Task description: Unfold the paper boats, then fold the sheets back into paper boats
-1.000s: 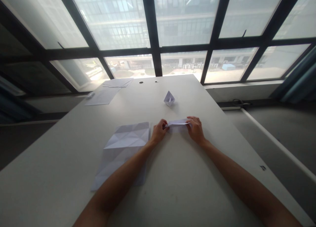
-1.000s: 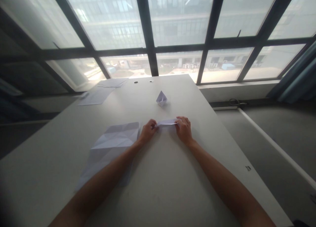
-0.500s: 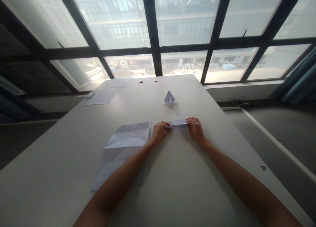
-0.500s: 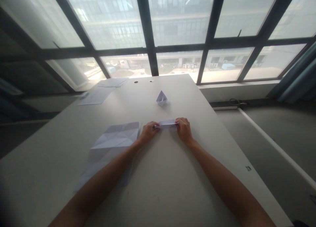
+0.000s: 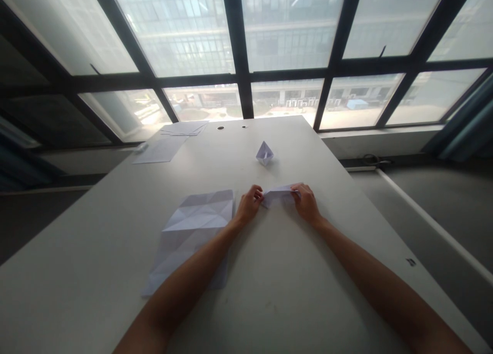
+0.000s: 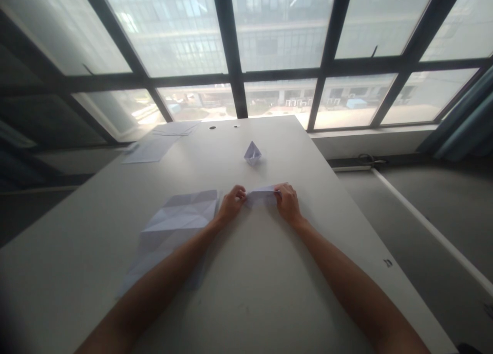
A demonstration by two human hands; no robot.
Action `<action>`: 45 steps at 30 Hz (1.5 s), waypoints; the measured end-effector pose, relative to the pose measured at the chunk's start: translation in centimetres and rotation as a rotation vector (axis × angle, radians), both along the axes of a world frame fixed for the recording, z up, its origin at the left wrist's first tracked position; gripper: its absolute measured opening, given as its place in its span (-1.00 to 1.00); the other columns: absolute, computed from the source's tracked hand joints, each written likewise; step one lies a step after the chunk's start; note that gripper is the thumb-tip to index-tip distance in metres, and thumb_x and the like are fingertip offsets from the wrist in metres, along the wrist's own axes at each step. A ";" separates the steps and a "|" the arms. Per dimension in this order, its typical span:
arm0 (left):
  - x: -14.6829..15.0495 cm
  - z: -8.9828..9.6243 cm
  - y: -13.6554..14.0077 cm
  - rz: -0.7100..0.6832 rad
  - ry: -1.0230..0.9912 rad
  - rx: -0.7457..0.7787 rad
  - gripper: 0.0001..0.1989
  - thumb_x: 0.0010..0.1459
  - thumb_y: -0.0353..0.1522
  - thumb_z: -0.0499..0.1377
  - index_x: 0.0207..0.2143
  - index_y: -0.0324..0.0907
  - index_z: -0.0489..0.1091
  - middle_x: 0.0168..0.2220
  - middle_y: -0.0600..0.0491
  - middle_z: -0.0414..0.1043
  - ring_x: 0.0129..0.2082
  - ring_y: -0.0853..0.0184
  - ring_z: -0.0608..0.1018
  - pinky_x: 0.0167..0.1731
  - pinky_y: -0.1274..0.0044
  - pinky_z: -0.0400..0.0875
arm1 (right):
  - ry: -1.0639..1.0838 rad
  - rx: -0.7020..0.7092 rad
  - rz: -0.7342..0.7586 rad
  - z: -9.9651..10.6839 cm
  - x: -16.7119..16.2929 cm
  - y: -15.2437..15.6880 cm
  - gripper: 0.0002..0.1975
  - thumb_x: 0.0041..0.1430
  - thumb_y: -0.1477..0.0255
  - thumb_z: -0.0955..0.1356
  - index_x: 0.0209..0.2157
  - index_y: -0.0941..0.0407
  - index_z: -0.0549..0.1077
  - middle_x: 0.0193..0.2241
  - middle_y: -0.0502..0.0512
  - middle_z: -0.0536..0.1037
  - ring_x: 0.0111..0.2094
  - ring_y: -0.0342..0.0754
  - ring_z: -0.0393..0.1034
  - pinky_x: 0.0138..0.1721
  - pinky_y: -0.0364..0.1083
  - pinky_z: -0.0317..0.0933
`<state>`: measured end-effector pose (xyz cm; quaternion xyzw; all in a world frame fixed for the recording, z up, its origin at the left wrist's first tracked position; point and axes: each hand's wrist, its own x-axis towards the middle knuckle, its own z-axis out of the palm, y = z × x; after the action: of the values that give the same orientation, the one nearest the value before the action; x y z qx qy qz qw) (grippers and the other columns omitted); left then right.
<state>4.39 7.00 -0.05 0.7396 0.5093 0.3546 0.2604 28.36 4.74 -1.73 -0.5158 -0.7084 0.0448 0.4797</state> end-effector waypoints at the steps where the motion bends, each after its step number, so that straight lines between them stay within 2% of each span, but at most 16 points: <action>1: 0.0 0.1 -0.1 -0.002 -0.034 -0.011 -0.75 0.15 -0.43 0.18 -0.10 -0.05 0.35 -0.30 0.12 0.53 -0.30 0.38 0.55 -0.24 0.55 0.40 | 0.000 0.000 -0.006 0.0 0.0 0.0 -0.72 0.36 0.28 0.21 -0.29 0.12 0.47 -0.28 0.19 0.55 -0.20 0.07 0.37 -0.11 0.01 0.22; 3: 0.0 0.2 -0.2 -0.028 -0.045 -0.027 -0.76 0.17 -0.43 0.14 -0.09 -0.06 0.34 -0.30 0.12 0.53 -0.32 0.39 0.54 -0.27 0.57 0.40 | 0.001 -0.002 -0.020 -0.1 0.1 0.1 -0.71 0.35 0.27 0.22 -0.28 0.12 0.48 -0.28 0.19 0.55 -0.20 0.08 0.36 -0.11 0.03 0.22; 6: 0.0 0.3 -0.3 -0.097 0.023 -0.014 -0.81 0.19 -0.46 0.07 -0.19 -0.13 0.42 -0.33 0.10 0.52 -0.35 0.39 0.52 -0.26 0.56 0.40 | 0.012 -0.012 -0.052 -0.2 0.2 0.1 -0.70 0.34 0.25 0.22 -0.29 0.12 0.48 -0.32 0.20 0.54 -0.23 0.09 0.37 -0.15 0.04 0.23; 8: 0.0 0.2 -0.2 -0.158 0.045 0.020 -0.75 0.15 -0.52 0.04 -0.21 -0.15 0.46 -0.30 0.08 0.53 -0.32 0.39 0.51 -0.22 0.55 0.39 | 0.034 -0.026 -0.085 -0.2 0.2 0.2 -0.69 0.32 0.23 0.23 -0.30 0.13 0.48 -0.33 0.21 0.54 -0.25 0.10 0.37 -0.17 0.03 0.24; 12: -0.1 -0.3 -0.1 -0.262 0.031 0.106 -0.60 0.01 -0.59 0.11 -0.08 -0.15 0.44 -0.15 0.04 0.52 -0.23 0.36 0.52 -0.16 0.54 0.40 | 0.080 -0.053 -0.136 -0.1 0.3 0.2 -0.68 0.30 0.22 0.24 -0.30 0.15 0.49 -0.32 0.23 0.55 -0.26 0.09 0.38 -0.18 0.03 0.24; 15: -0.1 -0.4 -0.1 -0.263 0.000 0.155 -0.70 0.06 -0.54 0.19 -0.13 -0.16 0.46 -0.19 0.03 0.52 -0.27 0.35 0.54 -0.19 0.53 0.43 | 0.099 -0.066 -0.138 0.1 0.3 0.2 -0.65 0.30 0.20 0.23 -0.30 0.17 0.49 -0.33 0.24 0.55 -0.27 0.09 0.39 -0.18 0.02 0.25; 19: 0.0 -0.1 -0.1 -0.250 -0.064 0.245 -0.90 0.18 -0.43 0.21 -0.26 -0.16 0.52 -0.22 0.01 0.55 -0.23 0.32 0.57 -0.14 0.49 0.44 | 0.125 -0.059 -0.131 0.1 0.2 0.1 -0.65 0.30 0.19 0.24 -0.29 0.15 0.49 -0.31 0.23 0.56 -0.25 0.11 0.40 -0.17 0.03 0.25; 24: 0.2 0.3 0.0 -0.178 -0.104 0.288 -0.89 0.21 -0.36 0.21 -0.34 -0.17 0.54 -0.25 -0.02 0.55 -0.25 0.30 0.57 -0.18 0.48 0.44 | 0.140 -0.018 -0.082 0.1 0.1 0.0 -0.70 0.31 0.21 0.26 -0.29 0.13 0.47 -0.32 0.19 0.55 -0.25 0.10 0.39 -0.19 0.02 0.24; 27: 0.1 0.2 0.1 -0.138 -0.150 0.238 -0.88 0.21 -0.35 0.21 -0.23 -0.16 0.52 -0.29 0.02 0.55 -0.29 0.33 0.56 -0.20 0.50 0.44 | 0.136 0.001 -0.048 0.2 0.1 0.0 -0.72 0.31 0.22 0.27 -0.31 0.12 0.48 -0.34 0.17 0.55 -0.25 0.10 0.37 -0.21 0.02 0.23; 30: 0.0 0.1 0.2 -0.098 -0.210 0.151 -0.69 0.19 -0.34 0.21 0.00 -0.15 0.45 -0.31 0.06 0.55 -0.32 0.35 0.56 -0.22 0.51 0.43 | 0.122 0.026 0.003 0.5 -0.1 -0.2 -0.74 0.31 0.24 0.28 -0.32 0.10 0.49 -0.36 0.14 0.55 -0.25 0.08 0.37 -0.20 0.02 0.23; 32: 0.0 0.0 0.4 -0.107 -0.197 0.095 -0.72 0.18 -0.31 0.21 -0.06 -0.17 0.50 -0.31 0.05 0.57 -0.33 0.33 0.55 -0.24 0.51 0.43 | 0.104 0.036 0.053 0.7 -0.2 -0.4 -0.76 0.32 0.26 0.29 -0.32 0.09 0.50 -0.34 0.13 0.55 -0.24 0.07 0.37 -0.17 0.02 0.24; 34: 0.0 0.1 0.5 -0.117 -0.185 0.021 -0.77 0.18 -0.24 0.20 -0.25 -0.19 0.56 -0.36 0.04 0.58 -0.38 0.32 0.55 -0.31 0.52 0.42 | 0.086 0.042 0.087 1.0 -0.4 -0.6 -0.78 0.31 0.28 0.30 -0.32 0.08 0.51 -0.32 0.12 0.55 -0.22 0.06 0.37 -0.14 0.03 0.25; 36: -0.1 0.1 0.6 -0.116 -0.241 -0.069 -0.71 0.17 -0.18 0.20 -0.34 -0.22 0.57 -0.43 0.03 0.57 -0.46 0.32 0.53 -0.39 0.52 0.43 | 0.090 0.060 0.059 1.2 -0.5 -0.8 -0.80 0.29 0.29 0.32 -0.31 0.07 0.52 -0.28 0.13 0.55 -0.17 0.06 0.37 -0.07 0.06 0.25; 38: -0.2 0.2 0.8 -0.099 -0.362 -0.140 -0.67 0.12 -0.13 0.24 -0.35 -0.24 0.57 -0.45 0.01 0.57 -0.48 0.33 0.54 -0.41 0.51 0.46 | 0.141 0.091 -0.021 1.3 -0.5 -0.8 -0.81 0.27 0.28 0.34 -0.25 0.07 0.53 -0.20 0.16 0.53 -0.08 0.09 0.35 0.02 0.11 0.23; 41: -0.4 0.1 1.1 -0.074 -0.545 -0.204 -0.61 0.01 -0.08 0.32 -0.34 -0.25 0.57 -0.40 -0.03 0.59 -0.42 0.29 0.59 -0.35 0.47 0.51 | 0.319 0.083 -0.099 1.2 -0.2 -0.4 -0.72 0.26 0.22 0.34 -0.10 0.08 0.49 -0.07 0.21 0.49 -0.01 0.10 0.34 0.02 0.14 0.26; 45: -0.5 -0.1 1.4 -0.074 -0.660 -0.263 -0.58 -0.05 -0.06 0.36 -0.33 -0.25 0.57 -0.37 -0.05 0.60 -0.37 0.25 0.61 -0.30 0.43 0.52 | 0.656 -0.058 -0.037 0.5 0.3 0.4 -0.59 0.23 0.10 0.31 -0.03 0.08 0.42 -0.02 0.22 0.48 -0.12 0.04 0.42 -0.19 0.02 0.39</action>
<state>3.86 8.43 -0.16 0.5634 0.4119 0.4959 0.5167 28.69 5.16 -1.21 -0.4998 -0.5052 0.2200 0.6683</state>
